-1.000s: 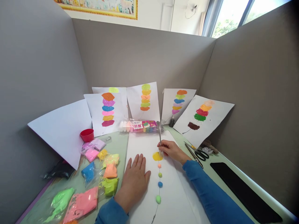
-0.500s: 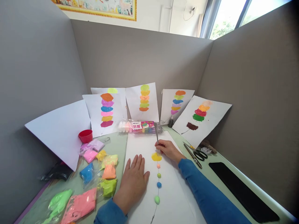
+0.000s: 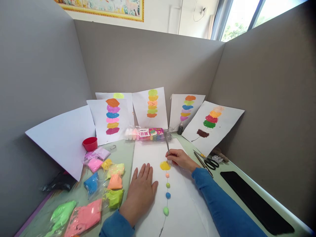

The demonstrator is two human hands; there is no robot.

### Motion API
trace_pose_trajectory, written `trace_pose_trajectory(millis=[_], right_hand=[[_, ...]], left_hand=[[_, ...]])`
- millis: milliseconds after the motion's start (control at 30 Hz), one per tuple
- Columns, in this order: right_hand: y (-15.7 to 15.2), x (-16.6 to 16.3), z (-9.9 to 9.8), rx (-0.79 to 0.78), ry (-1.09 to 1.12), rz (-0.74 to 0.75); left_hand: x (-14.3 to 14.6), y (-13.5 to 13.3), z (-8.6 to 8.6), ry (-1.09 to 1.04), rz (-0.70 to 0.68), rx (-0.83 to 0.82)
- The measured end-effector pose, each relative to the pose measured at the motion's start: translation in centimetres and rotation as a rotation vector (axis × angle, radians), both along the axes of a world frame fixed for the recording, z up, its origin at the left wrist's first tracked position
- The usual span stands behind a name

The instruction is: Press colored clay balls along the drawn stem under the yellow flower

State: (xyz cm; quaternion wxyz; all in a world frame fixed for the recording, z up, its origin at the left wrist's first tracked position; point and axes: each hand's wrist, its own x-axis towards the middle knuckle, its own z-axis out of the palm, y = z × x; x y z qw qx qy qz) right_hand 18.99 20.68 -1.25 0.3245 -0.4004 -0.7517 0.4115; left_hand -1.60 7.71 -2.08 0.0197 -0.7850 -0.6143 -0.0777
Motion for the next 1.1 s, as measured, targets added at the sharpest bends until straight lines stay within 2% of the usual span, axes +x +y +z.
trace_pose_trajectory(millis=[167, 267, 467, 567, 733, 867, 1100], right_hand=[[0.6, -1.2, -0.9, 0.054, 0.043, -0.064], [0.6, -1.1, -0.5, 0.072, 0.063, -0.075], [-0.3, 0.0, 0.9, 0.005, 0.029, 0.004], [-0.4, -0.4, 0.5, -0.017, 0.013, 0.027], [0.3, -1.6, -0.6, 0.027, 0.063, -0.034], [0.4, -1.4, -0.2, 0.046, 0.080, -0.051], [-0.2, -1.2, 0.0, -0.012, 0.032, 0.021]], left_hand=[[0.0, 0.1, -0.2, -0.008, -0.005, 0.020], [0.0, 0.1, -0.2, -0.010, -0.004, 0.024], [-0.1, 0.1, -0.1, -0.007, -0.007, 0.028], [-0.1, 0.1, 0.0, -0.004, -0.004, 0.012], [0.0, 0.0, 0.0, 0.000, -0.002, 0.016], [-0.1, 0.0, -0.1, 0.001, -0.003, 0.015], [0.0, 0.1, 0.0, -0.006, -0.002, 0.009]])
